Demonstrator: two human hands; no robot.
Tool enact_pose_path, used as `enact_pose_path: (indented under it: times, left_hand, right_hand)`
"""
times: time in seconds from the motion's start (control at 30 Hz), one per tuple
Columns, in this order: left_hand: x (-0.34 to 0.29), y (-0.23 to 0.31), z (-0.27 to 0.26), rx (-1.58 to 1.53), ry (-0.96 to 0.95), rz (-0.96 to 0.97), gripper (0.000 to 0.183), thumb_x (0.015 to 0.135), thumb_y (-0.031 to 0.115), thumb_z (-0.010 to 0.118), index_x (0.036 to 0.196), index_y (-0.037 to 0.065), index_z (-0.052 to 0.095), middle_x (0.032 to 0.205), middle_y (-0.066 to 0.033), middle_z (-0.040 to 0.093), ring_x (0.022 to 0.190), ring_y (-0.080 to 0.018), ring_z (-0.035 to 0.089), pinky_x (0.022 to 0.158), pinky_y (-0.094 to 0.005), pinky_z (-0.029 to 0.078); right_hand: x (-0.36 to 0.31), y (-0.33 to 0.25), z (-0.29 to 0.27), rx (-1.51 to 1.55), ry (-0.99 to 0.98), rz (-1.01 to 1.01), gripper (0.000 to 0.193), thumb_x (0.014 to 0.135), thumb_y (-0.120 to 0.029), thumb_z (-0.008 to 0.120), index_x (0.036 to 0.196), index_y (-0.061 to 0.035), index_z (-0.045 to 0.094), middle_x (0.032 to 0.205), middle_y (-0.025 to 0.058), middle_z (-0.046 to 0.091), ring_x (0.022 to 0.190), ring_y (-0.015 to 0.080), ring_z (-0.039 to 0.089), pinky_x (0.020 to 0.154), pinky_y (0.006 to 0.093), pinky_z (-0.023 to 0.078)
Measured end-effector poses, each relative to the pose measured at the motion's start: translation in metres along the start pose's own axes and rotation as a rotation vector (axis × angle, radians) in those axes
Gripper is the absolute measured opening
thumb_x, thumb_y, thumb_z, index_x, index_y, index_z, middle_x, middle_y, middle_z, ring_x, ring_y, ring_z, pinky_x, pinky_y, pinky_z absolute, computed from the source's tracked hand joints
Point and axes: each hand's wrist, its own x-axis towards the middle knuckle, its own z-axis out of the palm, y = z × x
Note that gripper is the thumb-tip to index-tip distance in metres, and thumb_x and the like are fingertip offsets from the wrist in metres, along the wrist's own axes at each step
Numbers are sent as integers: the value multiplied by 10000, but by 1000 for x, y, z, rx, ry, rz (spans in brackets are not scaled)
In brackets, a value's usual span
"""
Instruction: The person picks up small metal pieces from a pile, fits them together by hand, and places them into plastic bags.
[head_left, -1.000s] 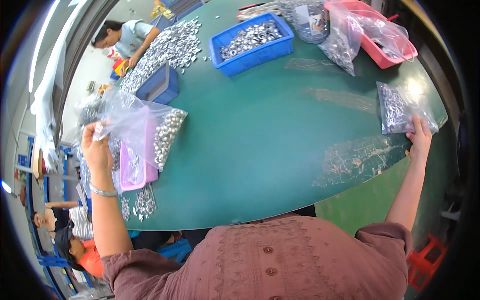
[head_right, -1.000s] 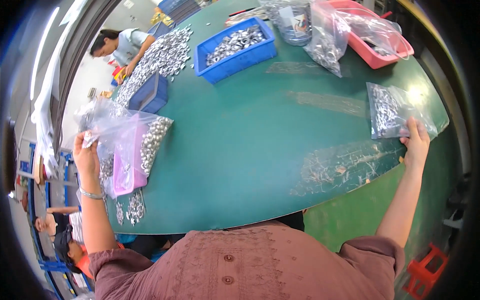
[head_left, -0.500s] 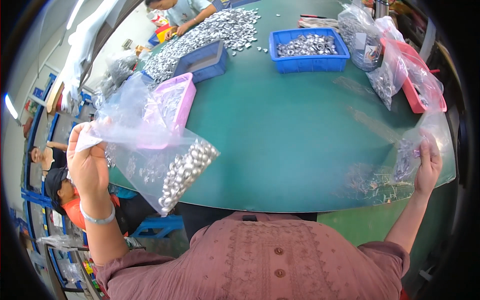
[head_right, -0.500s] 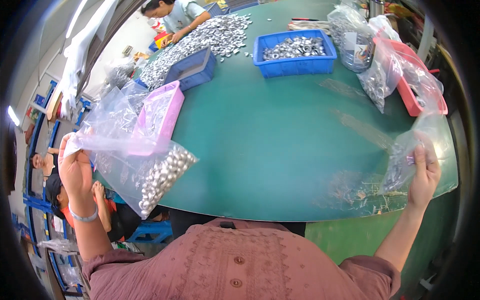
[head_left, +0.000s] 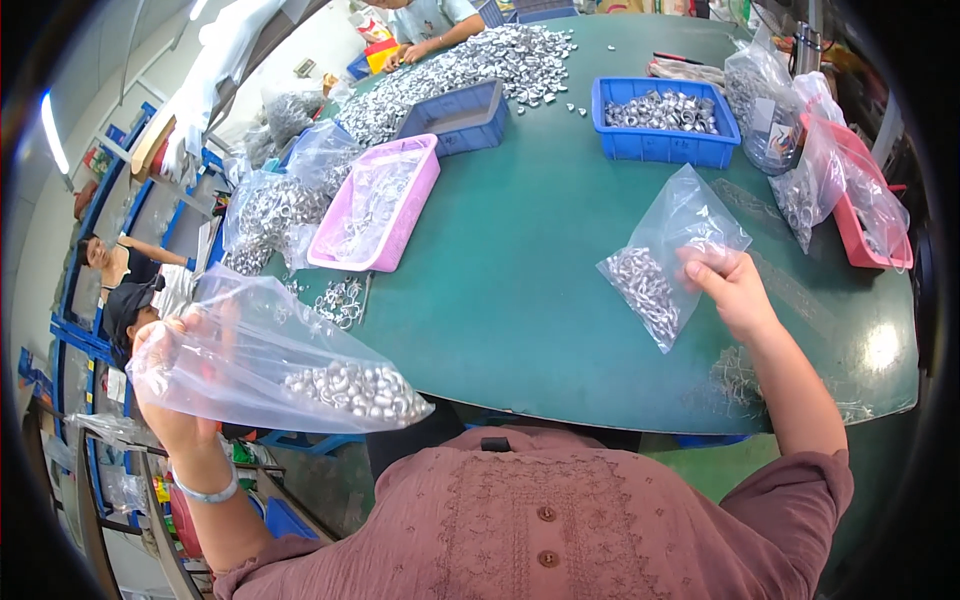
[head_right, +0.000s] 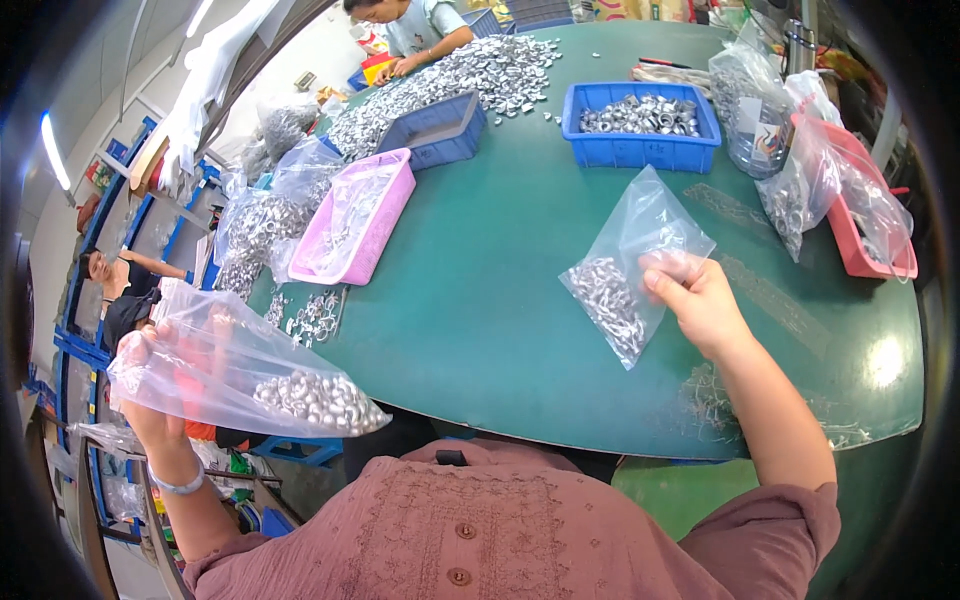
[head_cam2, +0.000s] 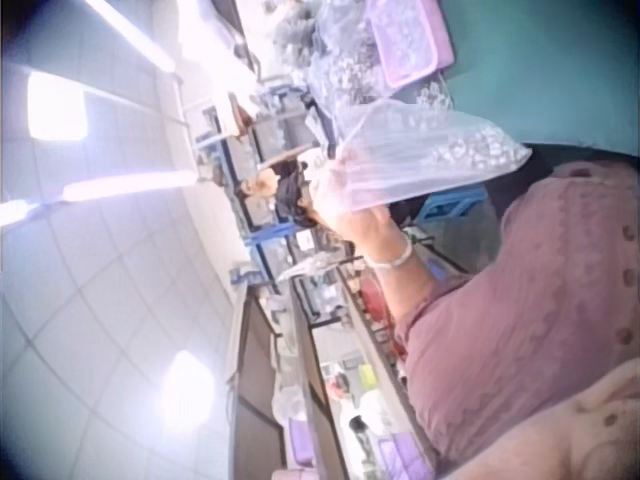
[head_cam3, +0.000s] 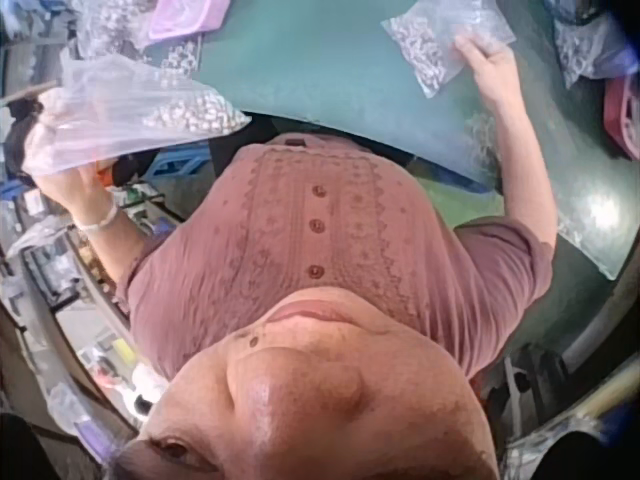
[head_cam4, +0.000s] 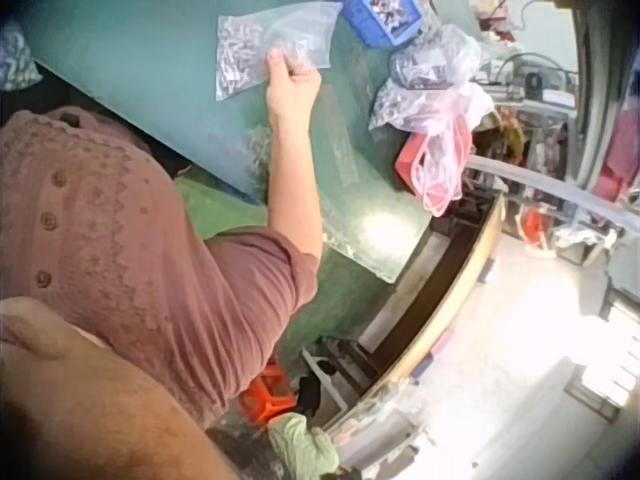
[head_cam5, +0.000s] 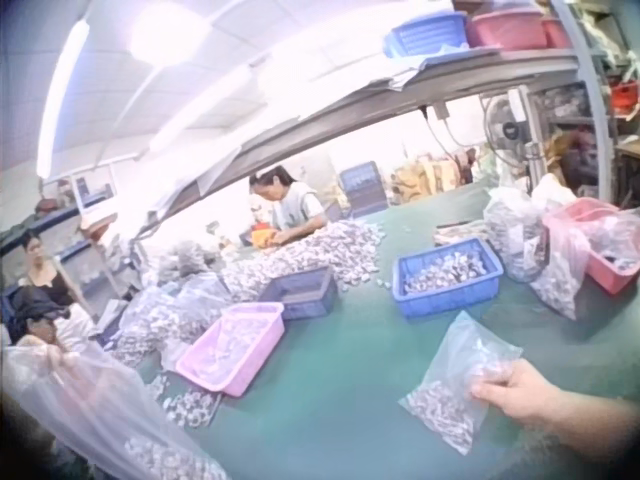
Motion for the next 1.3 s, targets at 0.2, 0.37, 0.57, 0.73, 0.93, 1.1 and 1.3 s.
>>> enact_pose_path:
  times: [0.2, 0.37, 0.57, 0.73, 0.93, 1.1, 1.3]
  left_hand:
    - [16, -23, 15, -47, -43, -153, 64, 825, 77, 528, 861, 24, 532, 837, -59, 572, 768, -153, 550, 712, -277, 456]
    - [37, -63, 2, -98, 11, -131, 93, 838, 103, 525, 872, 17, 518, 867, -78, 557, 827, -139, 525, 760, -254, 410]
    - [57, -133, 28, -128, -212, -172, 101, 865, 118, 514, 889, 20, 521, 932, -112, 587, 851, -146, 555, 771, -258, 443]
    - [62, -170, 47, -166, -197, -175, 100, 851, 110, 534, 902, 26, 520, 919, -105, 597, 869, -146, 557, 789, -250, 427]
    - [111, -189, 11, -204, -175, -112, 125, 851, 80, 519, 948, 1, 516, 953, -101, 565, 896, -180, 546, 834, -293, 431]
    - [143, -208, 1, -100, -299, -235, 183, 836, 98, 541, 1002, 22, 526, 964, -61, 550, 885, -143, 531, 792, -244, 424]
    - [109, -186, -17, 127, -143, -242, 361, 805, -2, 438, 1164, 25, 464, 1130, -66, 482, 998, -130, 465, 858, -243, 362]
  right_hand:
    - [1, -12, -4, -82, -4, -56, 166, 802, -105, 581, 937, -9, 598, 806, 5, 582, 749, 89, 533, 685, 252, 447]
    - [18, 1, 37, -146, -20, -291, 122, 797, -106, 577, 878, -15, 576, 783, 47, 596, 721, 109, 539, 643, 271, 456]
    - [8, 2, 34, 114, 39, -81, 240, 800, -102, 593, 1009, 0, 533, 958, 83, 588, 887, 136, 541, 777, 278, 438]
    - [-14, 19, 25, 16, 96, 79, 455, 803, -155, 614, 1182, 21, 435, 1132, 130, 509, 1039, 176, 477, 878, 308, 401]
    - [-2, 0, 54, -1, 180, 18, 240, 858, -185, 539, 982, 10, 603, 850, 57, 617, 769, 127, 547, 714, 278, 450]
    - [14, -11, 88, 483, 244, 62, 225, 885, -176, 489, 1004, -1, 566, 903, 65, 586, 794, 144, 541, 694, 288, 457]
    - [4, 18, 113, 512, 336, 279, 213, 871, -175, 486, 1017, -27, 533, 936, 70, 567, 812, 167, 544, 684, 318, 463]
